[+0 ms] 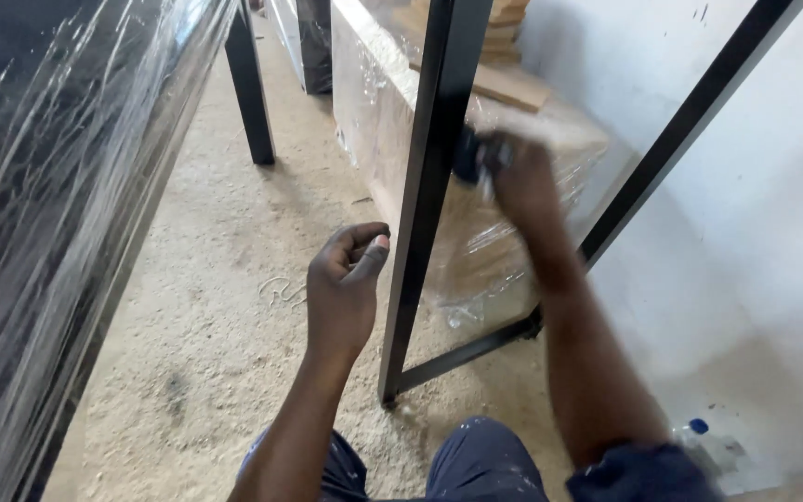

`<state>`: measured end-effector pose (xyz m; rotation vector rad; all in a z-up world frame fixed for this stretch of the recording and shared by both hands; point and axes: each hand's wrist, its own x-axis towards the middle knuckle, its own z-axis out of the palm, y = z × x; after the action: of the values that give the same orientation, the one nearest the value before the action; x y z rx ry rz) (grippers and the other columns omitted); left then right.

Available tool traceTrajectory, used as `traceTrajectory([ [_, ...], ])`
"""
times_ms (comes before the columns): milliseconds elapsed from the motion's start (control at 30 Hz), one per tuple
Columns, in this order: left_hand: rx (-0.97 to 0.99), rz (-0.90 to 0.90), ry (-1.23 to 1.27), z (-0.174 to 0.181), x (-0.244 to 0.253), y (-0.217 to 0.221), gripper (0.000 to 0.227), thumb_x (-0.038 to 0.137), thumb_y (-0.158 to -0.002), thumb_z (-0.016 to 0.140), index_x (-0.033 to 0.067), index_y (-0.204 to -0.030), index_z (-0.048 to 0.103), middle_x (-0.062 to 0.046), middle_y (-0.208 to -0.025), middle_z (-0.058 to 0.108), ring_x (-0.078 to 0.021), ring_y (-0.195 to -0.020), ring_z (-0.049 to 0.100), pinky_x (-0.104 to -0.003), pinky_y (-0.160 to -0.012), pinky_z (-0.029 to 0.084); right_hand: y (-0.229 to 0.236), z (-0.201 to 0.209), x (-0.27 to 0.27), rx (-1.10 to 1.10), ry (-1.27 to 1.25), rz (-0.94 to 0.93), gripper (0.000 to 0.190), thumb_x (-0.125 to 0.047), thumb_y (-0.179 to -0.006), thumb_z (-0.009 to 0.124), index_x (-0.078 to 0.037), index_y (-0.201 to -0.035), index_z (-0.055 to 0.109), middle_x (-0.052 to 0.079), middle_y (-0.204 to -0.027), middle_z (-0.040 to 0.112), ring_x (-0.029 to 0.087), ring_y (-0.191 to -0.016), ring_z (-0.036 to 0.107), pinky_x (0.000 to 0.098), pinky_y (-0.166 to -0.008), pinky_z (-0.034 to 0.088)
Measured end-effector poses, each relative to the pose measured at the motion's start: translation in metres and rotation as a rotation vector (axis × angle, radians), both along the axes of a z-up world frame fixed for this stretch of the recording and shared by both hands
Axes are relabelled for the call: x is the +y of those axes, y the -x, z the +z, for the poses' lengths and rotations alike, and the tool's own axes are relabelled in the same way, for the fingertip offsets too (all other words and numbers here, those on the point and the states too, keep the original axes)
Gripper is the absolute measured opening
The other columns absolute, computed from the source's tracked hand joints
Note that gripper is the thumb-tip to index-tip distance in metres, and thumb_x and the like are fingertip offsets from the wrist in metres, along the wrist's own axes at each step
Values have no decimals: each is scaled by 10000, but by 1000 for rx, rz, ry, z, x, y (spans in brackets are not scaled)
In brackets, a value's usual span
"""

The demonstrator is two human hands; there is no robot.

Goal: A person is painting a black metal frame using a small sponge applicator and black paint, dipping the tool into a can and wiping it along the frame's surface.

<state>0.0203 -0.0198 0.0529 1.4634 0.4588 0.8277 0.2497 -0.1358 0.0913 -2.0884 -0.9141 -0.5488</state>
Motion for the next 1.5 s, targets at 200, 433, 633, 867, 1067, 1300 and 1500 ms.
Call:
traceTrajectory([
  [200,-18,-13,-3,-4,-11,-7,256,194,-913,671,68,-1105,784,-124,-954,761,-163,-889,691,-344,-804,564,30,-174,-15,169,371,99,215,-82,-866,583,12,-898,773,261,-801,735,476,-847,716,575,-726,520],
  [433,-25,163,-268,31,-15,33,215,218,-916,690,98,-1072,777,-129,-1006,766,-290,-947,773,-351,-836,596,70,-84,-32,575,646,359,295,-104,-873,619,-44,-1110,784,267,-1061,759,485,-1074,700,564,-939,527],
  [633,-225,456,-588,81,-31,115,175,157,-978,625,49,-1068,730,-159,-1032,714,-392,-1010,729,-450,-885,578,125,11,24,393,-10,810,187,-14,-888,646,6,-1061,714,159,-1014,705,275,-996,662,434,-947,526],
  [867,-175,897,-929,115,-39,202,207,94,-1061,542,0,-1243,509,-189,-1270,512,-319,-1229,515,-479,-1087,492,246,85,86,299,-292,1276,521,-159,-865,808,-55,-1293,528,77,-1120,637,137,-897,640,235,-716,542],
  [1067,-113,1228,-680,94,6,229,835,266,-1167,639,158,-1681,-10,-266,-1801,35,-540,-1768,-14,-775,-1480,96,322,111,167,122,-543,1162,361,-143,-890,804,32,-1153,631,82,-877,664,140,-704,596,290,-624,533],
  [1300,115,1499,-459,129,45,243,931,518,-1150,557,56,-1633,-92,-434,-1722,-78,-646,-1632,12,-784,-1273,88,370,113,179,539,-565,1322,351,-233,-912,724,32,-1138,682,39,-774,652,87,-609,551,260,-537,513],
  [1500,183,1542,-434,130,59,239,869,524,-1136,621,141,-1660,43,-333,-1772,17,-632,-1649,11,-774,-1266,177,355,108,176,718,-606,1433,306,-239,-933,688,7,-1114,686,34,-831,669,95,-693,574,277,-642,503],
])
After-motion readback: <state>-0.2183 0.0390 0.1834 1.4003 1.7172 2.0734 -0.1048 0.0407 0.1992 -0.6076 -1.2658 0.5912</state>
